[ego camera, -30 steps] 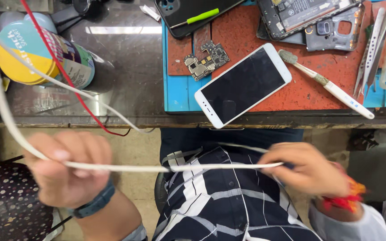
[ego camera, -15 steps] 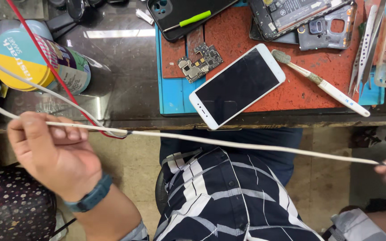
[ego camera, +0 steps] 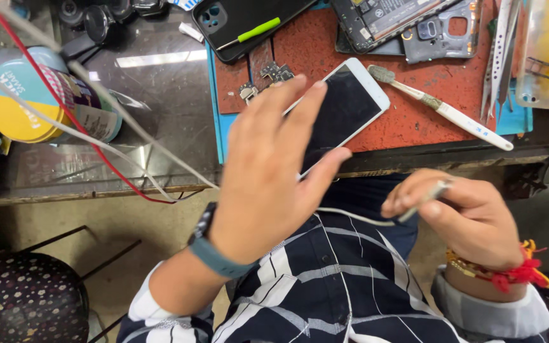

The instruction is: The person removes a phone from a decorative case, plugs in a charging cable to check for power, and then uses tweezers and their fingers to pry open the back cover and a side component of the device on a cluttered workbench.

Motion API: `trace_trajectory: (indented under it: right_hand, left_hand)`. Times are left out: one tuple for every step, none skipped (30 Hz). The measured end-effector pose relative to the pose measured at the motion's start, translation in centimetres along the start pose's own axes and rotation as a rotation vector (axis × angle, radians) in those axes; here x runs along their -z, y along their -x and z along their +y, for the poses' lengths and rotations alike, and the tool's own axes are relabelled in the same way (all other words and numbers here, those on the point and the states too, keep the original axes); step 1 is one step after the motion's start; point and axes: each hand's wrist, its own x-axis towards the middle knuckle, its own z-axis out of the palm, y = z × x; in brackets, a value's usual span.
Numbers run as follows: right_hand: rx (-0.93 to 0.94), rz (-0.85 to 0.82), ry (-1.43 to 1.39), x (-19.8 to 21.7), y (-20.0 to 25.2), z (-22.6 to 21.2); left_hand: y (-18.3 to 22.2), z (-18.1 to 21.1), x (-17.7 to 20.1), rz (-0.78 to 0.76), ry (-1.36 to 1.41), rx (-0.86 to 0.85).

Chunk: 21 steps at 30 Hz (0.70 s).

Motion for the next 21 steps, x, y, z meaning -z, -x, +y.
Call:
trace_trajectory:
  right_hand:
    - [-0.039, 0.020, 0.018, -0.4, -0.2, 0.2]
    - [-0.078, 0.038, 0.037, -0.6, -0.3, 0.4]
    - [-0.083, 0.048, 0.049, -0.7, -0.3, 0.5]
    - [-0.090, 0.057, 0.061, -0.7, -0.2, 0.6]
    - [-0.097, 0.066, 0.073, -0.7, -0.1, 0.8]
    - [-0.104, 0.080, 0.060, -0.7, 0.0, 0.9]
    - [-0.111, 0.095, 0.048, -0.7, 0.0, 1.0]
    - [-0.118, 0.108, 0.035, -0.7, 0.0, 1.1]
    - [-0.119, 0.106, 0.038, -0.6, 0.0, 1.2]
    - [-0.121, 0.105, 0.041, -0.6, -0.1, 1.2]
    - [-0.123, 0.105, 0.045, -0.6, -0.1, 1.3]
    - [-0.138, 0.095, 0.081, -0.5, -0.2, 1.3]
    - [-0.153, 0.085, 0.118, -0.4, -0.4, 1.4]
    - [-0.167, 0.071, 0.154, -0.4, -0.6, 1.4]
    - [-0.204, 0.054, 0.226, -0.4, -0.8, 1.5]
    - [-0.241, 0.032, 0.299, -0.5, -1.1, 1.5]
    - [-0.276, 0.010, 0.372, -0.5, -1.4, 1.6]
    - [-0.210, -0.037, 0.449, -0.5, -1.7, 1.8]
    - [-0.142, -0.084, 0.524, -0.5, -2.0, 2.0]
    - [-0.070, -0.132, 0.597, -0.5, -2.3, 2.3]
    - [-0.093, -0.126, 0.608, -0.6, -2.5, 2.5]
  left_hand:
    - [-0.4, 0.1, -0.8, -0.031, -0.017, 0.000]
    - [-0.8, 0.1, -1.6, -0.061, -0.035, 0.001]
    - [-1.0, 0.1, -2.3, -0.065, -0.059, 0.002]
    - [-1.3, 0.0, -3.0, -0.069, -0.084, 0.005]
    - [-1.4, -0.1, -3.5, -0.074, -0.108, 0.009]
    - [-1.5, -0.2, -4.0, -0.084, -0.108, 0.021]
    - [-1.6, -0.3, -4.3, -0.095, -0.107, 0.033]
    - [-1.7, -0.4, -4.5, -0.106, -0.108, 0.045]
    - [-1.7, -0.5, -4.6, -0.110, -0.105, 0.047]
    - [-1.7, -0.6, -4.6, -0.117, -0.101, 0.049]
    - [-1.7, -0.6, -4.6, -0.123, -0.097, 0.051]
    - [-1.8, -0.7, -4.5, -0.127, -0.087, 0.043]
    - [-1.8, -0.8, -4.5, -0.130, -0.077, 0.035]
    - [-1.8, -0.9, -4.3, -0.132, -0.069, 0.030]
    - [-1.8, -1.0, -4.1, -0.108, -0.042, -0.001]
    - [-1.6, -1.1, -3.8, -0.082, -0.017, -0.030]
    - [-1.3, -1.3, -3.4, -0.056, 0.008, -0.059]
    - [-0.9, -1.6, -3.0, -0.021, 0.042, -0.056]
    - [-0.2, -2.0, -2.4, 0.014, 0.075, -0.054]
    - [0.7, -2.5, -1.9, 0.072, 0.094, -0.045]
    - [1.6, -3.0, -1.4, 0.129, 0.112, -0.038]
